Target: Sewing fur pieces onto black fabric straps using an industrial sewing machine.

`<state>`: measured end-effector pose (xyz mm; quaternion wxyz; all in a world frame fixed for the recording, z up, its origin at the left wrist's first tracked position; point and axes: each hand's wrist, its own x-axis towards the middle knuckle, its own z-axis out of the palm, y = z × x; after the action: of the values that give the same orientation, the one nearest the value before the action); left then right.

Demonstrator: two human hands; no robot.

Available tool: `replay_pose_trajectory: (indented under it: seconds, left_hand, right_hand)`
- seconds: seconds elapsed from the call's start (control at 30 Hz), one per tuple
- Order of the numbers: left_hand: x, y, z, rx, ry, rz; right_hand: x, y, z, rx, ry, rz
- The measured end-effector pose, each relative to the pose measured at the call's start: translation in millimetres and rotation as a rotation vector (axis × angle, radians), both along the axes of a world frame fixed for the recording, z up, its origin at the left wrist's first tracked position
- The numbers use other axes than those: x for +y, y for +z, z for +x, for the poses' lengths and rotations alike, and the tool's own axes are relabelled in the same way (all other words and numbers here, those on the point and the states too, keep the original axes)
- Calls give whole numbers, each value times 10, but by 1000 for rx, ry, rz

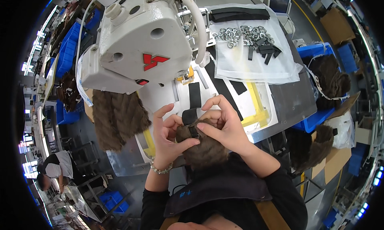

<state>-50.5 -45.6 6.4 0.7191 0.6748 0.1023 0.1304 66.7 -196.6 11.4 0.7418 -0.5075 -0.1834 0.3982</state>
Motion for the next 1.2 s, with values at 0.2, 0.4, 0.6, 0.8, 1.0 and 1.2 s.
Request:
replay_pose_trajectory:
  seconds: [0.2, 0.4, 0.6, 0.8, 1.0, 1.2]
  left_hand:
    - [-24, 28, -19, 0, 0, -32]
    - [-25, 8, -17, -32, 0, -6]
    - [-7, -38, -13, -23, 1, 24]
    - [-6, -48, -9, -33, 7, 63]
    - [36, 78, 8, -16, -15, -4]
    - [184, 305, 117, 141, -117, -19]
  right_hand:
    - [-6, -47, 39, 220, 66, 96]
    - [17, -90, 44, 398, 106, 207]
    - [51, -123, 46, 471, 107, 231]
    - [49, -80, 43, 360, 70, 154]
    - [56, -82, 64, 279, 83, 99]
    - [38, 2, 64, 235, 123, 64]
